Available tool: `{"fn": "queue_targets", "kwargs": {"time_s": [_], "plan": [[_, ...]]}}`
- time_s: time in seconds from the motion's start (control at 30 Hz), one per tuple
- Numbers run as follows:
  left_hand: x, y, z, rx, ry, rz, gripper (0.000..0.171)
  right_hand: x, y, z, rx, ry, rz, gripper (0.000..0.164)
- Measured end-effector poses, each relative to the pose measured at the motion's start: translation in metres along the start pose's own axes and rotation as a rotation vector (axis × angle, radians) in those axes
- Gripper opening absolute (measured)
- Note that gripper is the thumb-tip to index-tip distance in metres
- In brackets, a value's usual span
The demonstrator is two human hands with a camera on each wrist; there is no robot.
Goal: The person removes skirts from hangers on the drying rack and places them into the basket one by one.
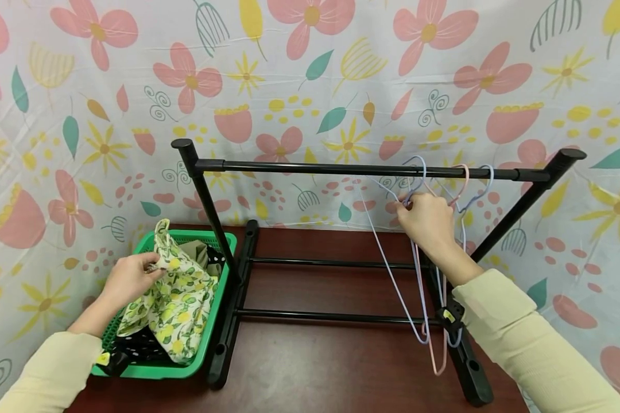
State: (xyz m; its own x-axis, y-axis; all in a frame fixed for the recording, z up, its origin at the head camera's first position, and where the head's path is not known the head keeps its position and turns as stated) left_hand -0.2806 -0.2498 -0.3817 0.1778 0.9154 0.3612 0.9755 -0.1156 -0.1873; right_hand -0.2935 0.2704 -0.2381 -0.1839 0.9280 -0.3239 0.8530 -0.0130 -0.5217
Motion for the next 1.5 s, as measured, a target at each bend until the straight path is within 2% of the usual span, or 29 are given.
{"fn": "queue_targets", "kwargs": {"time_s": [0.13,0.23,0.37,0.43,0.5,0.6,0.7,0.87,1.03,1.13,1.3,1.43,1.5], "plan": [[-0.006,0.002,0.018,-0.071,-0.020,-0.027,0.012,0.001,0.000,0.001,-0.004,0.003,-0.003,0.022],[-0.013,0.003,0.023,-0.096,-0.010,-0.068,0.027,0.002,0.000,0.002,-0.013,0.009,0.005,0.023],[-0.013,0.002,0.015,-0.004,0.014,-0.069,0.042,0.003,-0.001,0.004,-0.040,0.026,0.008,0.036],[-0.008,0.002,0.006,0.078,0.000,-0.022,0.057,0.004,-0.001,0.005,-0.053,0.029,0.004,0.039],[-0.003,0.004,0.001,0.136,-0.035,0.032,0.058,0.004,-0.002,0.006,-0.059,0.030,0.000,0.041],[0.003,0.006,0.000,0.156,-0.114,0.096,0.048,0.005,-0.002,0.006,-0.061,0.026,-0.001,0.042],[-0.001,0.005,0.007,0.090,-0.152,0.084,0.035,0.006,-0.002,0.007,-0.058,0.024,0.005,0.045],[-0.016,0.002,0.025,-0.049,-0.169,-0.002,0.031,0.006,-0.001,0.005,-0.036,0.006,-0.014,0.039],[-0.027,0.001,0.037,-0.121,-0.215,-0.038,0.028,0.009,0.000,0.006,-0.042,0.012,-0.005,0.040],[-0.028,0.001,0.041,-0.125,-0.252,-0.020,0.027,0.011,0.001,0.007,-0.052,0.020,0.003,0.042],[-0.028,0.000,0.049,-0.110,-0.287,0.049,0.024,0.016,0.000,0.007,-0.057,0.012,0.023,0.034],[-0.028,-0.002,0.058,-0.156,-0.275,0.085,0.026,0.019,0.000,0.007,-0.066,0.015,0.044,0.032],[-0.029,-0.002,0.065,-0.202,-0.242,0.081,0.028,0.019,0.001,0.006,-0.056,0.017,0.043,0.032]]}}
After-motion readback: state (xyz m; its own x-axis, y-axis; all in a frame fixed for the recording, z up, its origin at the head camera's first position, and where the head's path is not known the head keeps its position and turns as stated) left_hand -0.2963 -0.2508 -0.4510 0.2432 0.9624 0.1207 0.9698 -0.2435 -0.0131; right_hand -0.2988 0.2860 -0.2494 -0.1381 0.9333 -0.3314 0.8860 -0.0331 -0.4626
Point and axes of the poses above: each hand's wrist, its own y-axis away from the middle knuckle, its own z-axis out of the palm, x = y × z, the point moved 10 cm from there along -y, towards the middle knuckle, and after that the axes turned 4 degrees about -y, right-handed, at the moved point
